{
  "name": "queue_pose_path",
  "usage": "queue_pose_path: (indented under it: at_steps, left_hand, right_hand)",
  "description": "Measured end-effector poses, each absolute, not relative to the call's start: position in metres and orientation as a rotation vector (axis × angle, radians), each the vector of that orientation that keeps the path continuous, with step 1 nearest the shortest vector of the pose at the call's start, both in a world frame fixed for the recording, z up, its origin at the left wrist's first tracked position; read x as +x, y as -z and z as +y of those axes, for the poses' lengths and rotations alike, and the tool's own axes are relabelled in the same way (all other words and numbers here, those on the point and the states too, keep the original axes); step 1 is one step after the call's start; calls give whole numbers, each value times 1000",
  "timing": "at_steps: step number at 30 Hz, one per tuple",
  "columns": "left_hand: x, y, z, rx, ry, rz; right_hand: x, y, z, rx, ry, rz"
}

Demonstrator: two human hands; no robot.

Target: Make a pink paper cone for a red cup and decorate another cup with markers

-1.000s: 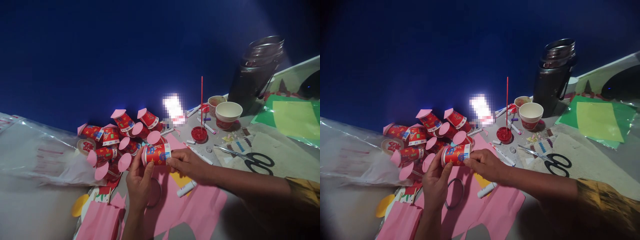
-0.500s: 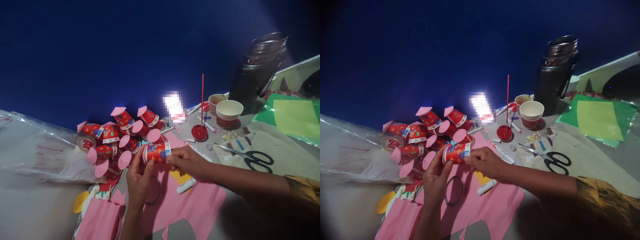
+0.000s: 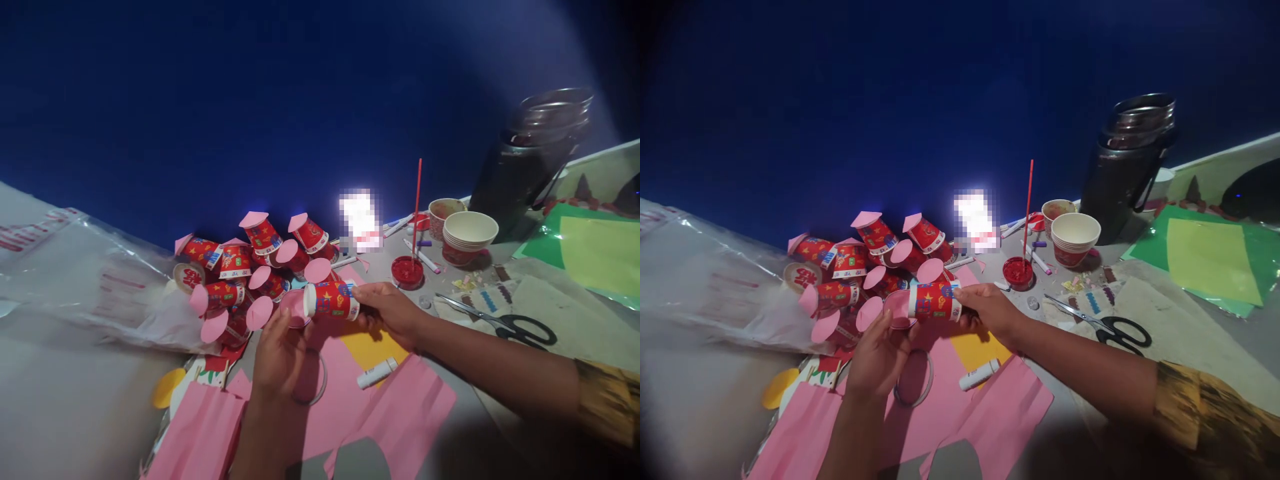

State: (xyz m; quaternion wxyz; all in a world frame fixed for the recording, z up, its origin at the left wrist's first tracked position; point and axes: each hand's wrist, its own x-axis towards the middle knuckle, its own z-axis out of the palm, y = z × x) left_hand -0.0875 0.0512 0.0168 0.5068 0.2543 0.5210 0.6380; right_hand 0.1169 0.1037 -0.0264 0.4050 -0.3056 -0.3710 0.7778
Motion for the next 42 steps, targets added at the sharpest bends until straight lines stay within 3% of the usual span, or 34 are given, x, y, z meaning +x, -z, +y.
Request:
queue_pose_path:
  at_steps: [7,14,29,42]
  left_hand:
    - [-87,-17,52,417,-1594,1255]
    - [-81,-24,48,623,-1309,1290]
    - [-84,-11,46,949,-1046,1522]
    - [-88,-11,46,856,-1062,1418]
  right_hand:
    - [117,26,113,-755,-2009,-680]
    - [121,25,117,-760,-2091,-531]
    - [120,16,117,-712,-2138,-464]
    - [123,14,119,-721,-2113,-388]
